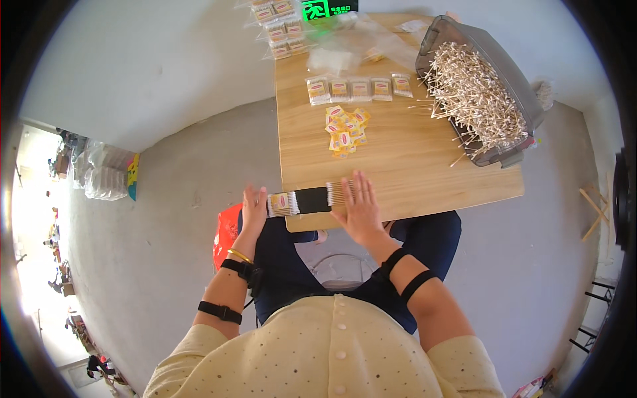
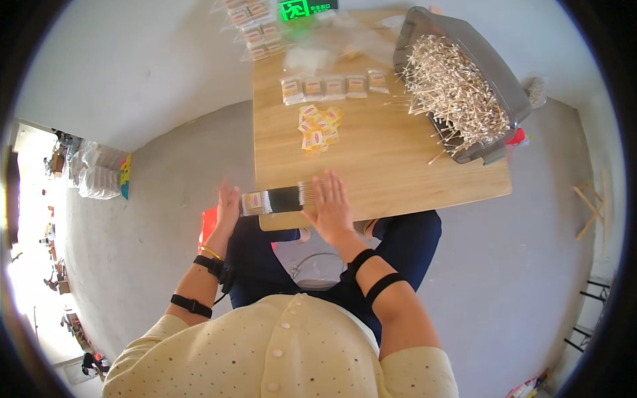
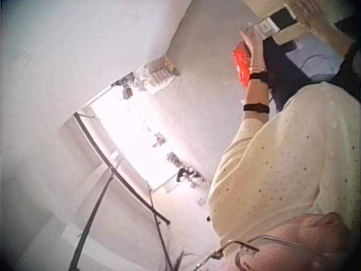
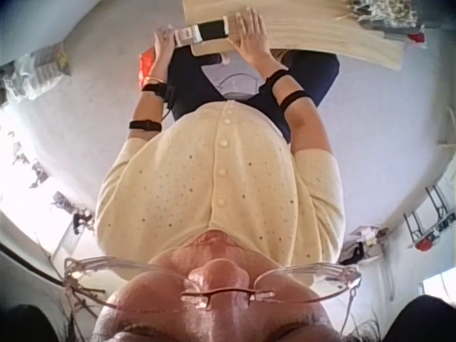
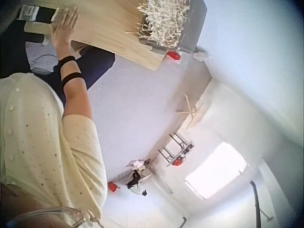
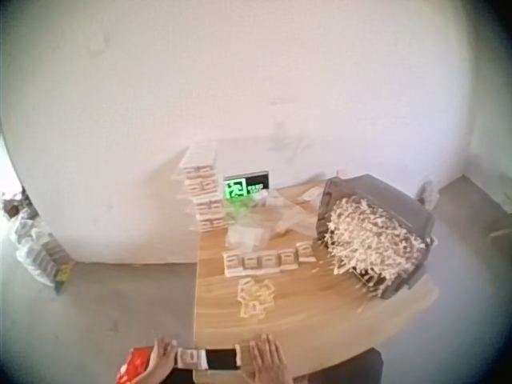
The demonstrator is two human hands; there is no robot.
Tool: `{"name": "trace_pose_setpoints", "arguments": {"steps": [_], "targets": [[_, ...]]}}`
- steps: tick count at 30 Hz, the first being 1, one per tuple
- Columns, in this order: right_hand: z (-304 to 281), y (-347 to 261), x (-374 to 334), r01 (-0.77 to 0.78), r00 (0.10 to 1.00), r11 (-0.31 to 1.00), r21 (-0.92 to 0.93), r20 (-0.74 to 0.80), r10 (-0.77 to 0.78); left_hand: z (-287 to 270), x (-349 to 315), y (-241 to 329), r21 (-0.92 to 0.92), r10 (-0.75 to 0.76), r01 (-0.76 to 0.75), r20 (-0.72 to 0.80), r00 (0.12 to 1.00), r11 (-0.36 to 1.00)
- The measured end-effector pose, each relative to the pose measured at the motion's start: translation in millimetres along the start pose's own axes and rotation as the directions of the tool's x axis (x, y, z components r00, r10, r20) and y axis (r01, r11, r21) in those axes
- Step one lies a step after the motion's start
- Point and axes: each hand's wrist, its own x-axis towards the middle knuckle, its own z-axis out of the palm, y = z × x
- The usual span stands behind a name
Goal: Counting and placing cotton swabs into small plastic bags.
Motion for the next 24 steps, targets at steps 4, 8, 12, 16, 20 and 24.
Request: {"name": "trace_pose_setpoints", "arguments": {"steps": [4, 8, 12, 16, 20, 24], "targets": [[29.3, -36.3, 7.5, 0.090, 0.995, 0.996, 0.005, -0.053, -0.090, 13.0, -2.9, 5.1, -0.152, -0.269, 0.299, 0.190, 0.944, 0.942], [27.7, -51.6, 11.6, 0.081, 0.997, 0.996, 0.035, -0.018, -0.081, 33.4, -10.1, 12.3, -0.088, -0.305, 0.314, 0.105, 0.947, 0.945], [24.3, -57.5, 12.2, 0.073, 0.997, 0.995, 0.074, -0.038, -0.070, 40.5, -8.4, -1.2, -0.376, -0.415, 0.457, 0.191, 0.890, 0.806], [28.5, -56.6, 10.5, 0.053, 0.998, 0.995, 0.082, -0.045, -0.049, 41.9, -11.3, 4.2, -0.533, -0.476, 0.600, 0.367, 0.799, 0.596], [29.9, -61.1, 13.9, 0.048, 0.999, 0.996, 0.071, -0.030, -0.046, 38.4, -11.5, 10.6, -0.544, -0.459, 0.622, 0.420, 0.783, 0.564], [29.7, -66.6, 16.5, 0.041, 0.999, 0.997, 0.063, -0.002, -0.041, 38.7, -11.5, 6.6, -0.562, -0.427, 0.604, 0.427, 0.797, 0.565]]}}
